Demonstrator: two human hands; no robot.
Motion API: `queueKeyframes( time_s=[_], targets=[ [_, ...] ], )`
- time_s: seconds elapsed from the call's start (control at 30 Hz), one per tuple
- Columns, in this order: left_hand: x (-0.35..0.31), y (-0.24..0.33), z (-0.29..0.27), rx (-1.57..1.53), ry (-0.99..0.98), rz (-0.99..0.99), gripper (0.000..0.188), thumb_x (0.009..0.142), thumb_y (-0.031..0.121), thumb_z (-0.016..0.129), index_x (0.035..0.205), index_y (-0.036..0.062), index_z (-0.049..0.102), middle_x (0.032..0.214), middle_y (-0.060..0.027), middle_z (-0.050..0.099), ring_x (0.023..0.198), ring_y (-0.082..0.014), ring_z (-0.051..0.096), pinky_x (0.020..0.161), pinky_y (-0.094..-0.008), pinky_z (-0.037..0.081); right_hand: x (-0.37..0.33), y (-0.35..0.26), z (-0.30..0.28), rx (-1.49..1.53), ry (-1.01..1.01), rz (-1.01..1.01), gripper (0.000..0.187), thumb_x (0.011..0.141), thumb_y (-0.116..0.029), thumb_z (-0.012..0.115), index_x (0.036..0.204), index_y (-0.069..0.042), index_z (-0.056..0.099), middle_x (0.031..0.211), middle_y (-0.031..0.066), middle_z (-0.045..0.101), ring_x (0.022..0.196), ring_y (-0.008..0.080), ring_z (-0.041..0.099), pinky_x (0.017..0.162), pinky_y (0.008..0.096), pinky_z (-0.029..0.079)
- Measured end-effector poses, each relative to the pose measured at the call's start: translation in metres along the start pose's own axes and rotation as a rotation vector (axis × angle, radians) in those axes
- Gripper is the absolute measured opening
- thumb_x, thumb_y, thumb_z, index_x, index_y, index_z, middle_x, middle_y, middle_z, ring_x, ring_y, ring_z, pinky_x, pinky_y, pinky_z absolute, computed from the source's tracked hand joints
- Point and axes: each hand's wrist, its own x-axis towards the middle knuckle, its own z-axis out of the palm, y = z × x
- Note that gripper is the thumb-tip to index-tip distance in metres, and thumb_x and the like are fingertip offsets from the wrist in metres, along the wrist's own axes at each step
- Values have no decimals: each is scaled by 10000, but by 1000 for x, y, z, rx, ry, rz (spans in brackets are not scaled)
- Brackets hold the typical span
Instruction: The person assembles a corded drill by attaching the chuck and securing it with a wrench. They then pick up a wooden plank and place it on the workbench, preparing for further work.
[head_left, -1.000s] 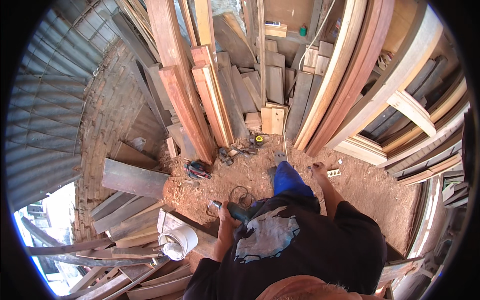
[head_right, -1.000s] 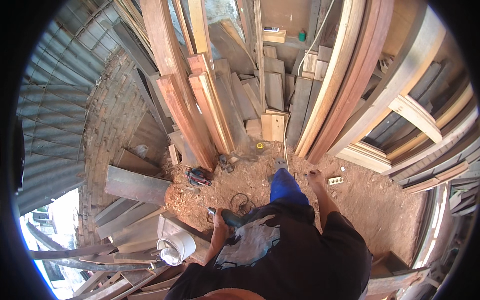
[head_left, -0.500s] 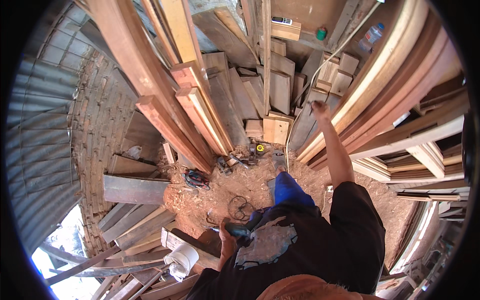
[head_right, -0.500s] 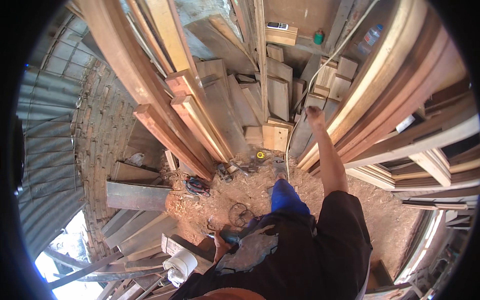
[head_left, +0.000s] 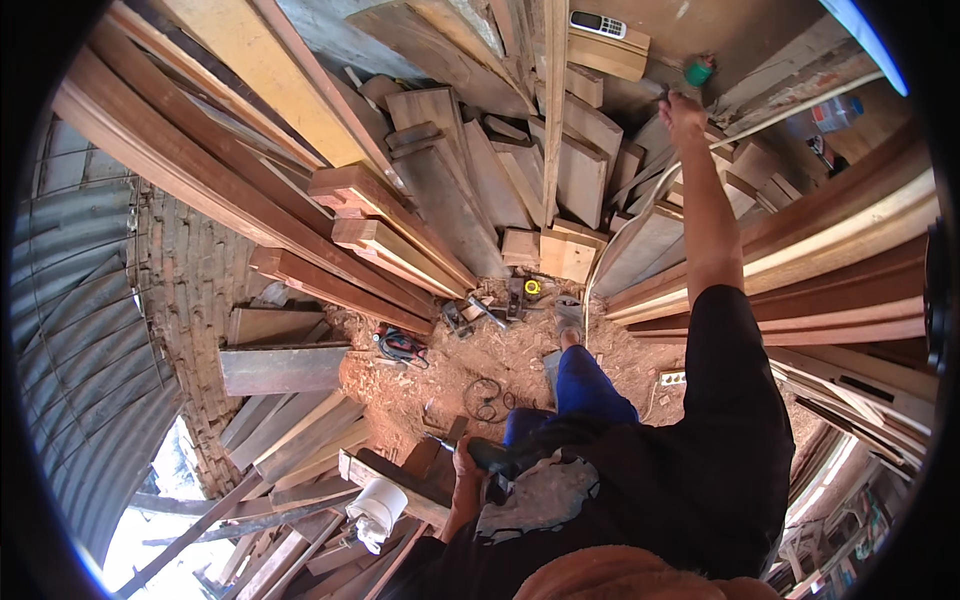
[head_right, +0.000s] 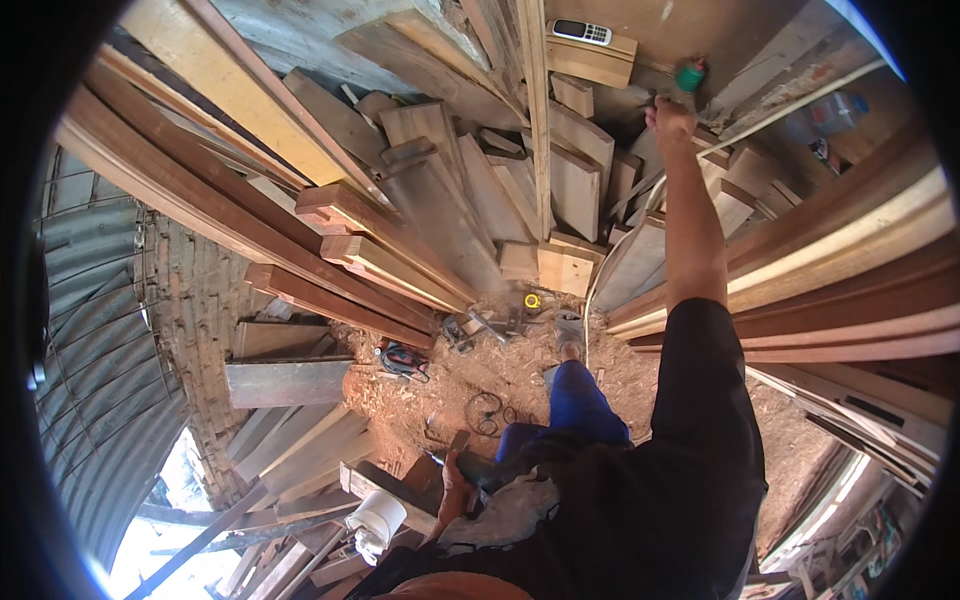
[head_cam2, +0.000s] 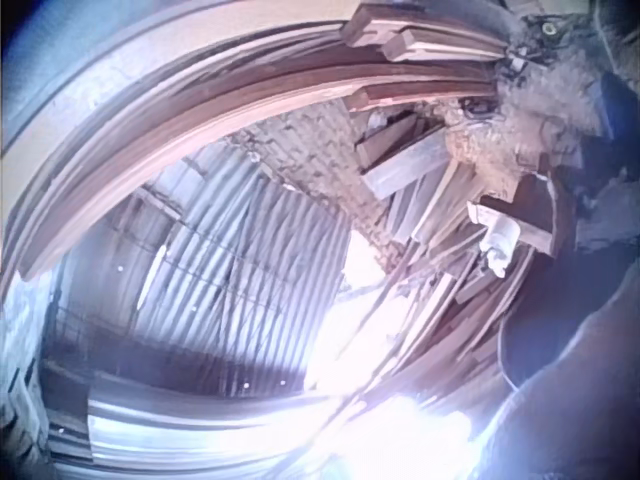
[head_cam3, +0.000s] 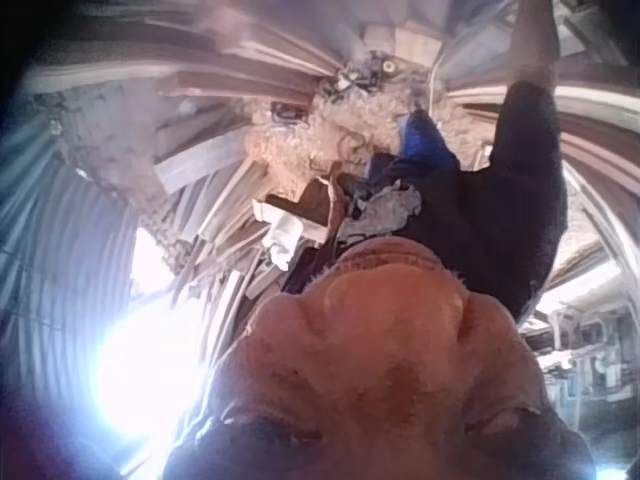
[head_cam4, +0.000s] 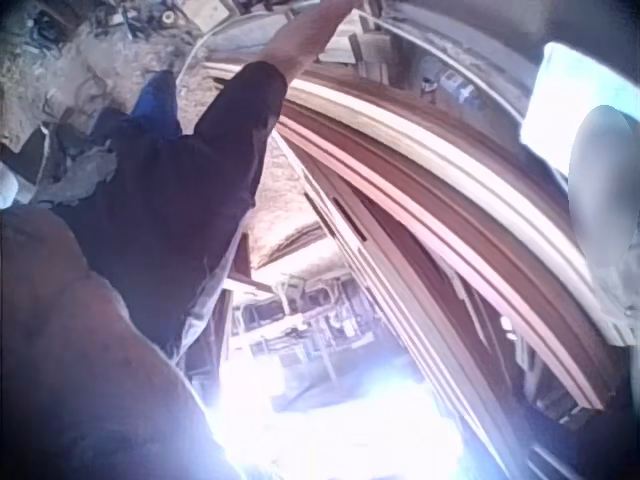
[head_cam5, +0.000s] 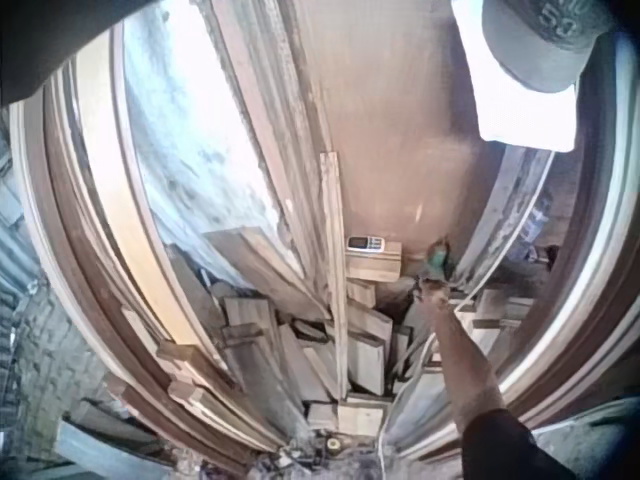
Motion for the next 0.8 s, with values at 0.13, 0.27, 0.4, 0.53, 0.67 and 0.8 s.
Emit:
queueKeyframes(
  time_s=[0.13, 0.27, 0.4, 0.53, 0.67, 0.8],
  targets=[
    [-3, 4, 3, 43, 32, 18, 273, 930, 346, 663, 930, 73, 663, 813, -99, 686, 662, -264, 670, 626, -425, 588, 33, -14, 30, 194, 52, 47, 285, 1060, -216, 590, 1295, -56, 578, 1213, 89, 667, 974, 220, 700, 834, 323, 596],
    [-13, 0, 25, 14, 56, 14, 267, 933, 342, 664, 945, 76, 650, 800, -104, 683, 666, -263, 674, 618, -416, 588, 68, -9, 44, 223, -20, 84, 344, 1075, -201, 529, 1387, -58, 499, 1324, 106, 623, 1011, 254, 705, 824, 349, 599],
    [-13, -2, 27, 50, 85, 38, 254, 942, 324, 651, 946, 70, 644, 802, -108, 684, 661, -263, 674, 610, -411, 589, 71, 13, 38, -8, -102, 34, 434, 1075, -181, 482, 1499, -106, 426, 1356, 64, 634, 1071, 219, 680, 862, 357, 579],
    [-11, 2, 39, 99, 98, 26, 249, 945, 308, 640, 914, 61, 643, 783, -104, 682, 635, -265, 669, 592, -412, 587, 74, 12, 26, -224, -112, -10, 560, 1037, -162, 535, 1569, -163, 361, 1140, -4, 691, 775, 115, 596, 670, 311, 503],
    [-4, -8, 39, 48, 61, 10, 270, 935, 322, 645, 905, 54, 657, 777, -101, 684, 643, -269, 670, 599, -414, 583, 47, 2, 37, -413, -196, -113, 679, 991, -142, 582, 1615, -181, 318, 907, 5, 690, 587, 103, 533, 489, 295, 435],
    [16, -15, 10, 80, 36, -14, 294, 937, 342, 645, 923, 50, 673, 811, -111, 698, 695, -285, 688, 652, -426, 586, 39, 0, 37, -820, -209, -250, 725, 971, -151, 610, 1631, -146, 310, 815, 34, 672, 565, 108, 538, 449, 295, 407]
  ],
)
